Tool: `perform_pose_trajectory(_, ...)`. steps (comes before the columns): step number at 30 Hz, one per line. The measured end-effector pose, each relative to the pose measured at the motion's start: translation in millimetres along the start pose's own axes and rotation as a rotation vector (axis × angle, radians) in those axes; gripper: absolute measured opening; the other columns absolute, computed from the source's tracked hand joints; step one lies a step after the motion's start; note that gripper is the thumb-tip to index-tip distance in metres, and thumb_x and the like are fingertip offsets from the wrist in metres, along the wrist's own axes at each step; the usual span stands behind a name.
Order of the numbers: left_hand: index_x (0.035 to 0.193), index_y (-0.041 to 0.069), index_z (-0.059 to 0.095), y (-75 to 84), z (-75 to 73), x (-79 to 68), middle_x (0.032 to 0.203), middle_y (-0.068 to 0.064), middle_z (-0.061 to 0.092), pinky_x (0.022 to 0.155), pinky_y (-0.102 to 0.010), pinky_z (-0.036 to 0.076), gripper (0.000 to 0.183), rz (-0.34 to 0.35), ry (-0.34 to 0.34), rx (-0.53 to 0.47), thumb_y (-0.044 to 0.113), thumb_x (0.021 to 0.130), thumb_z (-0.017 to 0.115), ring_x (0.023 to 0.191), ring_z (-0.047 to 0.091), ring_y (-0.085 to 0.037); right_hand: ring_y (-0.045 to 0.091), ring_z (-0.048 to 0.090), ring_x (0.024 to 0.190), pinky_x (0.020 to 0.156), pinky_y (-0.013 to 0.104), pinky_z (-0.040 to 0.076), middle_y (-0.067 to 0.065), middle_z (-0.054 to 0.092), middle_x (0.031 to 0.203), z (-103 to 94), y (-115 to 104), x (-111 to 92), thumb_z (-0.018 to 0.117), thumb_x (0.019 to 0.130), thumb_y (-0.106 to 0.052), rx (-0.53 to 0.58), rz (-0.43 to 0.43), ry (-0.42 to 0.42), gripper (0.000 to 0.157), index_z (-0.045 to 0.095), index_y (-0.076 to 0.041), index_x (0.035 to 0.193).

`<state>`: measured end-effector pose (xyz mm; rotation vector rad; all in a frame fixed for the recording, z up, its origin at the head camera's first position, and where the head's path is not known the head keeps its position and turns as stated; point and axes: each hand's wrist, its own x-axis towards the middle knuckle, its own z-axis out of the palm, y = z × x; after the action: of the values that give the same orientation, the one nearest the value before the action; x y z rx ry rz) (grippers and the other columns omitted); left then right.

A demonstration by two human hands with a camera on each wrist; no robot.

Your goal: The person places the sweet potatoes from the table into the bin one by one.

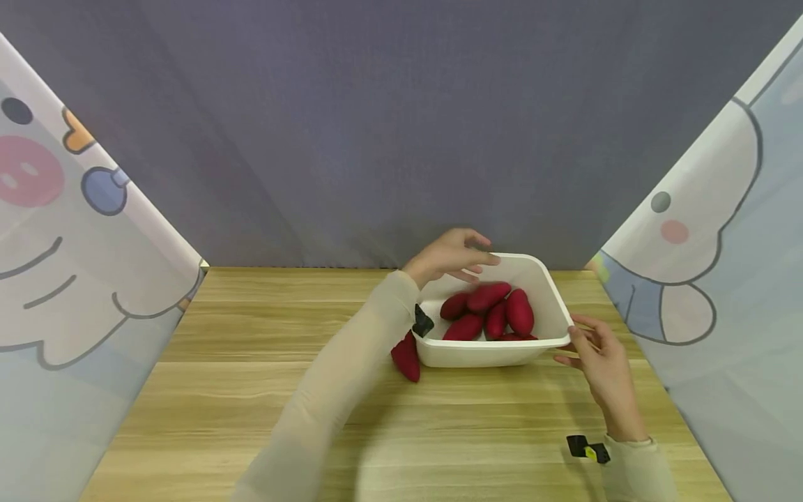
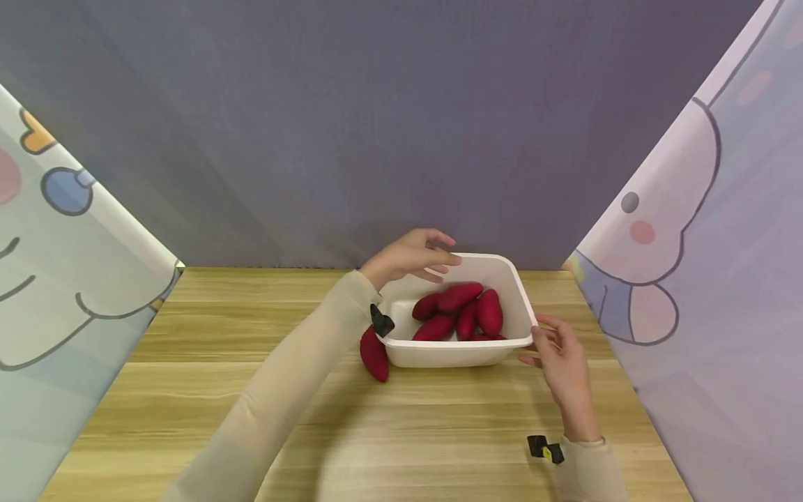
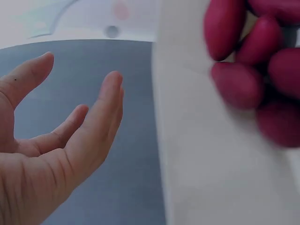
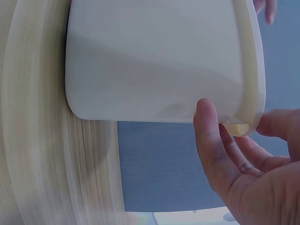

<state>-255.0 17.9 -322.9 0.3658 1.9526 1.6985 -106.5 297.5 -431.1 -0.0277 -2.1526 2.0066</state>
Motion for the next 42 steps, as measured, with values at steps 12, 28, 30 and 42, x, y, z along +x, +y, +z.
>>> perform_pose_trajectory(12, 0.134, 0.007, 0.055, -23.0, -57.9, -87.9, 0.120, -0.014, 0.062, 0.080, -0.038, 0.061, 0.051, 0.118, 0.132, 0.016, 0.019, 0.090, 0.078, 0.106, 0.066, -0.030, 0.011, 0.070, 0.080, 0.062, 0.031, 0.062, -0.002, 0.069, 0.101, -3.9, 1, 4, 0.057, 0.102, -0.007, 0.020, -0.007, -0.007, 0.037, 0.048, 0.010, 0.134)
perform_pose_trajectory(28, 0.140, -0.008, 0.045, -171.6, -58.2, -120.9, 0.130, -0.030, 0.051, 0.085, -0.051, 0.058, 0.057, -0.068, 0.273, -0.135, 0.010, 0.092, 0.070, 0.103, 0.064, -0.047, 0.013, 0.071, 0.079, 0.063, 0.033, 0.062, -0.001, 0.068, 0.100, -16.2, 0, -1, 0.057, 0.103, -0.009, 0.006, -0.005, -0.002, 0.031, 0.051, 0.005, 0.130)
perform_pose_trajectory(30, 0.141, -0.009, 0.044, -181.1, -50.8, -119.6, 0.132, -0.031, 0.050, 0.083, -0.050, 0.059, 0.060, -0.085, 0.280, -0.150, 0.011, 0.092, 0.071, 0.103, 0.064, -0.047, 0.012, 0.071, 0.080, 0.063, 0.032, 0.062, -0.001, 0.068, 0.101, -16.2, 0, -1, 0.057, 0.103, -0.009, 0.006, -0.008, -0.003, 0.030, 0.051, 0.004, 0.130)
perform_pose_trajectory(42, 0.136, -0.009, 0.044, -203.7, -22.3, -104.2, 0.124, -0.026, 0.055, 0.075, -0.044, 0.062, 0.067, -0.112, 0.302, -0.160, 0.018, 0.087, 0.080, 0.088, 0.069, -0.031, 0.012, 0.071, 0.082, 0.064, 0.032, 0.062, -0.002, 0.067, 0.103, -17.0, 3, -1, 0.056, 0.103, -0.009, 0.005, -0.017, -0.017, 0.033, 0.049, 0.006, 0.132)
